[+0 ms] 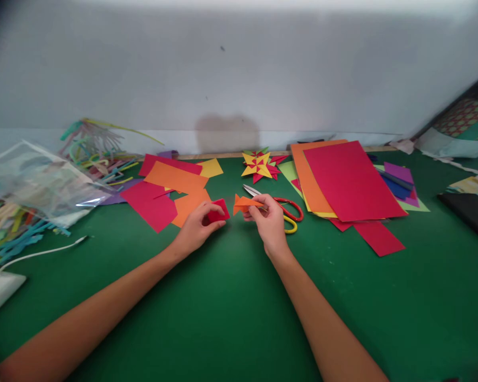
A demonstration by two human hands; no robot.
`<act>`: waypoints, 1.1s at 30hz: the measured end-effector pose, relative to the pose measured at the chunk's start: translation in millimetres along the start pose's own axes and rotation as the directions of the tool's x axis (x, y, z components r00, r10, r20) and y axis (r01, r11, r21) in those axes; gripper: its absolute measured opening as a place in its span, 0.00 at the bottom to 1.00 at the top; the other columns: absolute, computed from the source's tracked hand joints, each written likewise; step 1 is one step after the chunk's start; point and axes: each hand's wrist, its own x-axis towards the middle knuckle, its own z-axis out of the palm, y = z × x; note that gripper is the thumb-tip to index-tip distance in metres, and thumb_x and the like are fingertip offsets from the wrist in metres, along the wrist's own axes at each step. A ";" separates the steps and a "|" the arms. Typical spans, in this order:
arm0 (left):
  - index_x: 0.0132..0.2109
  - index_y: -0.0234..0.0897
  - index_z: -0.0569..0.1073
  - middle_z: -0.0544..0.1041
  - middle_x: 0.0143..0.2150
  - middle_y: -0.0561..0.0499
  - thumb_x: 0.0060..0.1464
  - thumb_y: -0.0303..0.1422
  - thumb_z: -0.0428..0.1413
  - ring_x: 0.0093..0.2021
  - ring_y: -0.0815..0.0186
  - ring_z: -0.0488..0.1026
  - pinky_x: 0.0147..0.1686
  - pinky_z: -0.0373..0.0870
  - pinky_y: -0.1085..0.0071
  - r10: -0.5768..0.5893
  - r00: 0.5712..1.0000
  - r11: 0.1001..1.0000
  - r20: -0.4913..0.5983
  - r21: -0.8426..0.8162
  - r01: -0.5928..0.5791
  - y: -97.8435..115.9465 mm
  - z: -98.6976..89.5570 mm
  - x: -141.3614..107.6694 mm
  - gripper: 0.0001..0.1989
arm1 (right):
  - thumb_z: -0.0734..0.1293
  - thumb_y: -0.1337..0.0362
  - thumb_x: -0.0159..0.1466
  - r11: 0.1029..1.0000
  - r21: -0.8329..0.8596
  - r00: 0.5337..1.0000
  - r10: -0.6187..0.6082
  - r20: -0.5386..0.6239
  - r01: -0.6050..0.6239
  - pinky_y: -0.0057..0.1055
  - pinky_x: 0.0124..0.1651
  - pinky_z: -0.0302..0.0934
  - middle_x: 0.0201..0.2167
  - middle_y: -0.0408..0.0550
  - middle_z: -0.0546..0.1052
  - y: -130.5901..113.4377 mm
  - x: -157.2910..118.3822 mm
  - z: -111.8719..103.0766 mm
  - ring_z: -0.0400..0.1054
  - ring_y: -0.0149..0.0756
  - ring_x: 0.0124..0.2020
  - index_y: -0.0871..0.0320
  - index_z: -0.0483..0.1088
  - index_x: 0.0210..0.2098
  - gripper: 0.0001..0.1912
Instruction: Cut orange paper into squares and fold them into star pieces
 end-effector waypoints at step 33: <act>0.42 0.39 0.72 0.72 0.44 0.48 0.59 0.29 0.61 0.45 0.61 0.72 0.45 0.69 0.64 0.032 0.999 0.990 -0.040 -0.139 -0.038 -0.4 -0.7 0.5 0.05 | 0.63 0.73 0.66 0.722 -0.547 0.905 -0.323 0.277 0.424 0.40 0.46 0.68 0.42 0.49 0.77 2.7 -25.5 19.5 0.73 0.43 0.43 0.52 0.67 0.37 0.08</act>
